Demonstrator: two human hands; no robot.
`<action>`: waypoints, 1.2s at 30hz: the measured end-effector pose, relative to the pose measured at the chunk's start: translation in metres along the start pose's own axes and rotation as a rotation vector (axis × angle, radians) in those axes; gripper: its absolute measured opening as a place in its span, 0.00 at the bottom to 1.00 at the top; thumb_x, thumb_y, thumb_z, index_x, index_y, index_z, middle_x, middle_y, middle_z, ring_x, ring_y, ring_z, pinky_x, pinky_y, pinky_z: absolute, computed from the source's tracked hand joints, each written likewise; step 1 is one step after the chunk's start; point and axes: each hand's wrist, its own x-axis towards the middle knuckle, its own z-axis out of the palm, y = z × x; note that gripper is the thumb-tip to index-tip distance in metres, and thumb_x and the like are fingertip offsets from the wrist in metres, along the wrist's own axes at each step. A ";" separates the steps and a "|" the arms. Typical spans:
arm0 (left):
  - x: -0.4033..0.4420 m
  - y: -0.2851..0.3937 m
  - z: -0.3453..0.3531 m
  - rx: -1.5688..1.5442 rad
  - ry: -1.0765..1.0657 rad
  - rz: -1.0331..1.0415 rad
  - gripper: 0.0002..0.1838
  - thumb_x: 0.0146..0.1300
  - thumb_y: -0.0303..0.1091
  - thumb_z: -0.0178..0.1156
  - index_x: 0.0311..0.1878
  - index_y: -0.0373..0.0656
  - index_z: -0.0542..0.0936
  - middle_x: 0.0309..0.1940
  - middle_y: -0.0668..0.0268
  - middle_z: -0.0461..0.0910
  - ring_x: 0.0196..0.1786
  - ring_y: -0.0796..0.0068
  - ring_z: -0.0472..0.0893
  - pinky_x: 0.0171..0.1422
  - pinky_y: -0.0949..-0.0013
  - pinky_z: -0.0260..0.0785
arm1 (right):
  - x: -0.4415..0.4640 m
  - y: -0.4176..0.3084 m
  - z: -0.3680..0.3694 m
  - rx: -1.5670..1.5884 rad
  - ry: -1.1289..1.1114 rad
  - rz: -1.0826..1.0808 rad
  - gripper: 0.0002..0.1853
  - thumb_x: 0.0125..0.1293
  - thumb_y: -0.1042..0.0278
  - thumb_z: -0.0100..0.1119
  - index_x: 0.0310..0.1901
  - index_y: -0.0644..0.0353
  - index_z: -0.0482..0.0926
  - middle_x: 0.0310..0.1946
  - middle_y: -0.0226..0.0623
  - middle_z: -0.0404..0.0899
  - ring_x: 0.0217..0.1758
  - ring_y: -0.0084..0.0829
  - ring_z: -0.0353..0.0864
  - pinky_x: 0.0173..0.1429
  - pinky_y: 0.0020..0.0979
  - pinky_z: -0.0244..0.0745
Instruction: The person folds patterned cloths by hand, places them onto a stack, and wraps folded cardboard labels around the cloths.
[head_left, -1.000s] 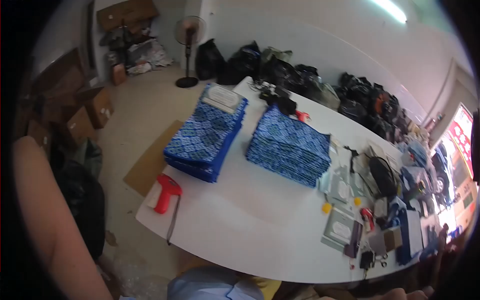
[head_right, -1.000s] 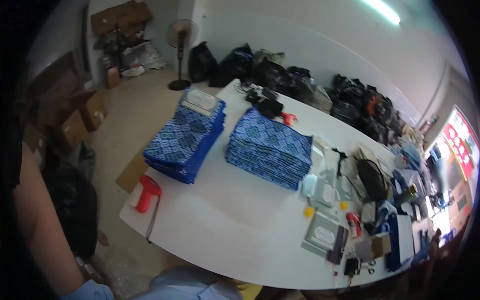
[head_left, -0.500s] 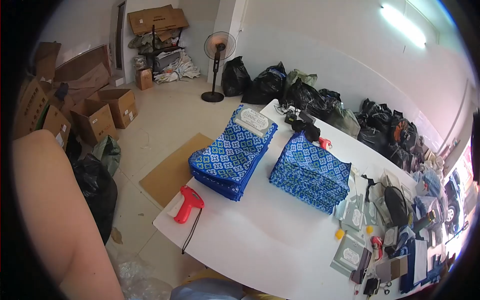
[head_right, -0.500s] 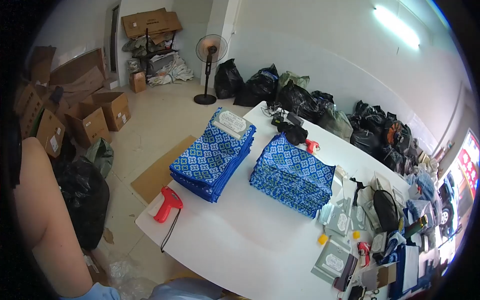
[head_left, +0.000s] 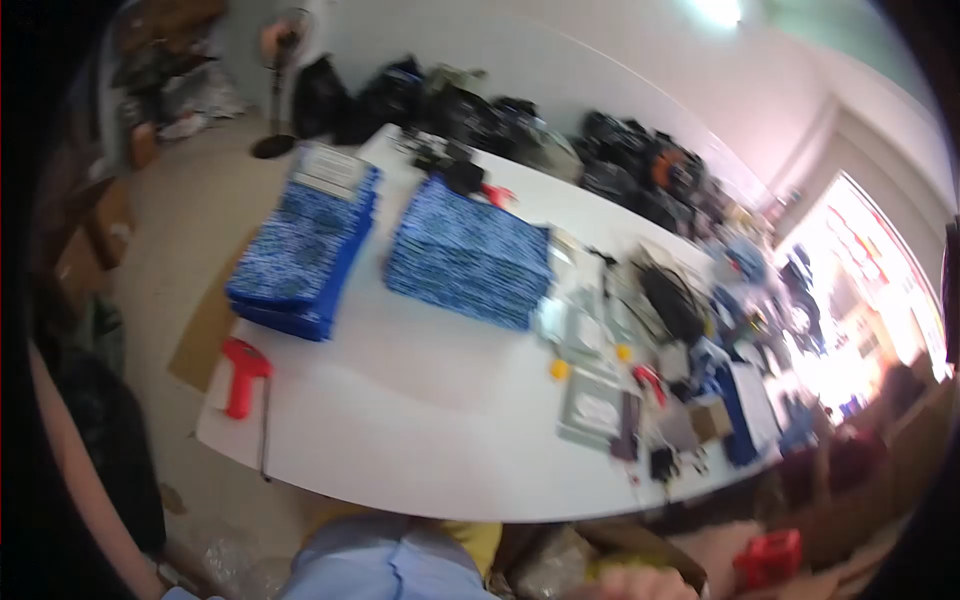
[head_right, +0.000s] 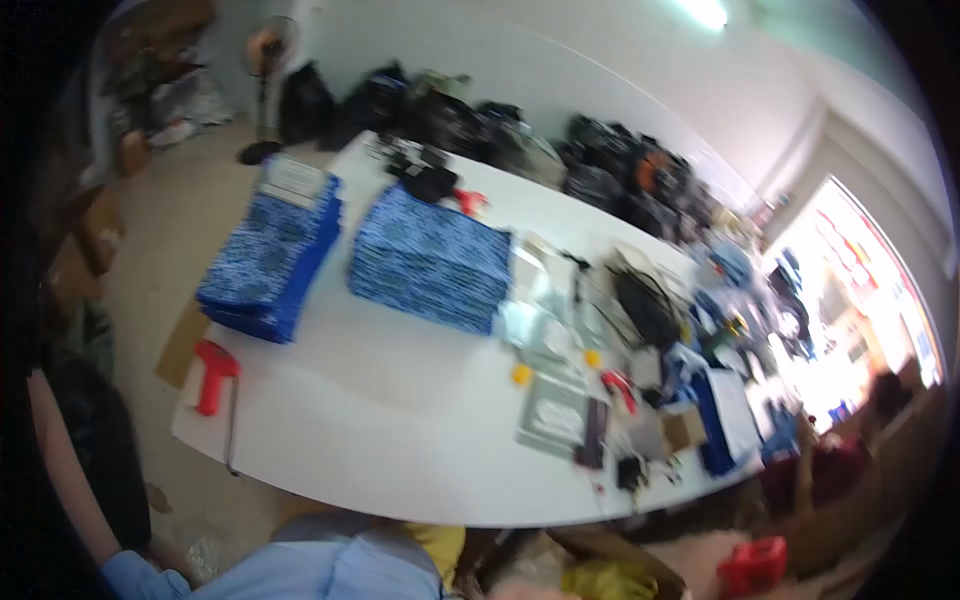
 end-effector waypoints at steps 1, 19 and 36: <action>0.002 0.003 -0.002 -0.007 0.010 0.017 0.24 0.62 0.48 0.44 0.58 0.51 0.57 0.59 0.59 0.56 0.63 0.59 0.51 0.65 0.52 0.40 | -0.006 -0.002 0.005 -0.077 0.220 0.069 0.17 0.63 0.56 0.45 0.30 0.63 0.74 0.26 0.44 0.76 0.28 0.37 0.73 0.38 0.37 0.67; 0.013 0.122 -0.049 -0.181 0.043 0.562 0.28 0.62 0.51 0.42 0.63 0.52 0.53 0.63 0.57 0.52 0.66 0.56 0.47 0.67 0.48 0.36 | -0.030 0.012 -0.038 -0.466 0.087 0.229 0.13 0.47 0.66 0.53 0.29 0.70 0.76 0.26 0.50 0.77 0.28 0.40 0.71 0.35 0.37 0.65; 0.052 -0.005 -0.039 0.065 0.558 0.260 0.21 0.60 0.34 0.48 0.56 0.39 0.62 0.57 0.59 0.59 0.59 0.66 0.59 0.61 0.65 0.51 | -0.032 0.065 -0.096 -0.922 0.275 0.683 0.05 0.55 0.76 0.52 0.32 0.68 0.75 0.30 0.41 0.77 0.35 0.27 0.73 0.44 0.26 0.65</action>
